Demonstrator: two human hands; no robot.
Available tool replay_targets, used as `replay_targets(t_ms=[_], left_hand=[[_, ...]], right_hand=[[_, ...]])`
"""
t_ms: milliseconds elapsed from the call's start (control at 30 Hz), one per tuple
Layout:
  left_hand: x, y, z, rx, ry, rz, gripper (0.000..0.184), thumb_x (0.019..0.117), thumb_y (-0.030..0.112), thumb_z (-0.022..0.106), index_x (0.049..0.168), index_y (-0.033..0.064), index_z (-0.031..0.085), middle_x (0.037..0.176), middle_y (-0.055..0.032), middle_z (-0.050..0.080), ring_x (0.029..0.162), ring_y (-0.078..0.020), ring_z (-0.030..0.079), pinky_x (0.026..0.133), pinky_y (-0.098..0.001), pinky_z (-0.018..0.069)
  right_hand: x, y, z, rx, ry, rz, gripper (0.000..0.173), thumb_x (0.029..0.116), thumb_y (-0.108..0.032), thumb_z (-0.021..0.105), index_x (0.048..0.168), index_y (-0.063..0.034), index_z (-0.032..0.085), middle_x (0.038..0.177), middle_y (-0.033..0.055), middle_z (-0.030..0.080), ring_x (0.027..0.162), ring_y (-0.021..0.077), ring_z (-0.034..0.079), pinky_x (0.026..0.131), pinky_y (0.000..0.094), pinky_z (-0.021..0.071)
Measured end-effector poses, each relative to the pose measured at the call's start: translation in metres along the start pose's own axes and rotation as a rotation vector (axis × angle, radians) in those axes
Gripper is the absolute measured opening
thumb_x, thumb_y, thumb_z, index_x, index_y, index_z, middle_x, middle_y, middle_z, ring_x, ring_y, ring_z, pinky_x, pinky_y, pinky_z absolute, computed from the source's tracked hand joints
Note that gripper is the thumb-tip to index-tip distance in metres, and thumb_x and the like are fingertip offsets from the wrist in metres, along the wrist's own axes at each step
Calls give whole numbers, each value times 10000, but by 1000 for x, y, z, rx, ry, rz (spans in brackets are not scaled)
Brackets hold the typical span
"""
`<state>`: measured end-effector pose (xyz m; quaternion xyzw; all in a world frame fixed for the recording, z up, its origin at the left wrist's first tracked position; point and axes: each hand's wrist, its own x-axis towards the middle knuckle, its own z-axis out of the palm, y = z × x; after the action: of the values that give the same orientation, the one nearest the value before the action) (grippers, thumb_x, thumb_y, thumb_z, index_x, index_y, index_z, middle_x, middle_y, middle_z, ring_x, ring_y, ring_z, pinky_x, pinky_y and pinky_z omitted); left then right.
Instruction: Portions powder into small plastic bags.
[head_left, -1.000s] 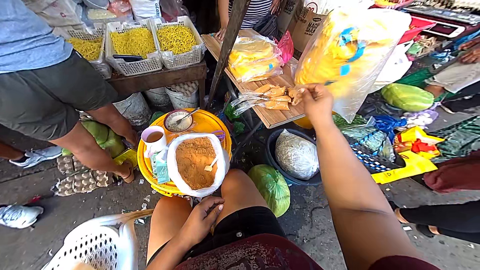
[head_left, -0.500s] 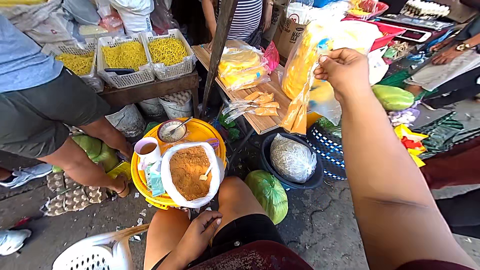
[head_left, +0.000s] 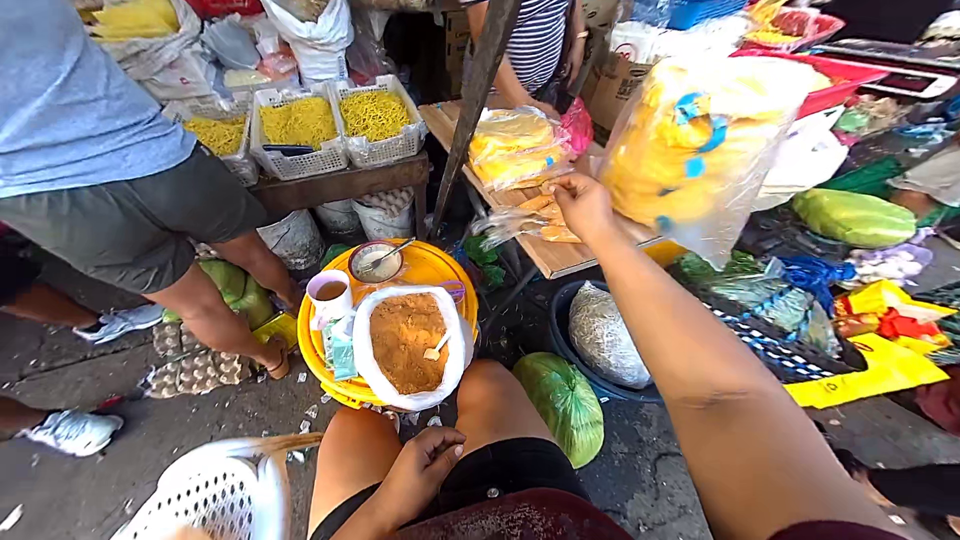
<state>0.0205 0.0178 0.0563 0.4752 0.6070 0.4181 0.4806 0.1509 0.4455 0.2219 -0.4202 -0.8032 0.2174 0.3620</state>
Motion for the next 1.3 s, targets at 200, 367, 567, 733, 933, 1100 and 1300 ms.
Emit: replay_targets(t_ms=[200, 367, 567, 733, 933, 1100, 1300], left_hand=[[-16, -1, -23, -33, 103, -46, 293, 985, 115, 647, 1247, -15, 653, 1114, -79, 711, 948, -60, 684, 883, -242, 566], [-17, -3, -50, 104, 309, -74, 216, 1000, 152, 627, 1136, 9, 717, 981, -50, 722, 822, -38, 663, 798, -237, 565], [17, 5, -98, 272, 791, -39, 246, 1016, 158, 568, 1106, -31, 696, 981, -119, 681, 820, -119, 640, 777, -291, 550], [38, -9, -114, 216, 865, -60, 278, 1042, 208, 545, 1107, -17, 694, 980, -102, 654, 831, -94, 619, 785, -246, 530], [-8, -89, -96, 223, 846, -274, 381, 1061, 181, 445, 1004, -90, 706, 928, -189, 710, 884, -262, 693, 866, -459, 554], [-14, -119, -92, 293, 750, -346, 360, 1024, 230, 528, 893, -50, 714, 839, -147, 692, 794, -233, 681, 789, -434, 562], [-10, -127, -97, 336, 749, -338, 354, 1008, 242, 552, 867, -37, 718, 814, -140, 695, 769, -228, 688, 754, -423, 569]], right_hand=[[-89, -22, 34, 52, 53, -285, 417, 1011, -173, 611, 1368, 36, 560, 1381, 296, 529, 1102, 363, 651, 928, 484, 569], [-139, -18, 96, 175, -311, -379, 332, 1003, -177, 601, 1269, 14, 660, 1285, 250, 622, 1024, 306, 692, 869, 442, 602], [-118, -26, 163, 300, -646, -74, 306, 1053, -170, 531, 1275, -9, 666, 1266, 205, 647, 1092, 233, 657, 952, 347, 538], [-72, -35, 217, 200, -833, 142, 321, 1041, -28, 444, 1262, -14, 676, 1292, 194, 655, 1202, 284, 620, 1052, 454, 469], [-36, -33, 278, 24, -985, 111, 288, 1028, -198, 625, 1245, -22, 694, 1248, 197, 681, 1187, 326, 638, 1060, 519, 468], [-23, -39, 327, -323, -1236, 89, 600, 955, -452, 707, 1370, -32, 603, 1333, 255, 616, 1274, 417, 570, 1068, 613, 426], [-24, -50, 347, -519, -1257, 30, 643, 954, -458, 702, 1388, -3, 566, 1424, 279, 531, 1302, 452, 539, 1026, 658, 441]])
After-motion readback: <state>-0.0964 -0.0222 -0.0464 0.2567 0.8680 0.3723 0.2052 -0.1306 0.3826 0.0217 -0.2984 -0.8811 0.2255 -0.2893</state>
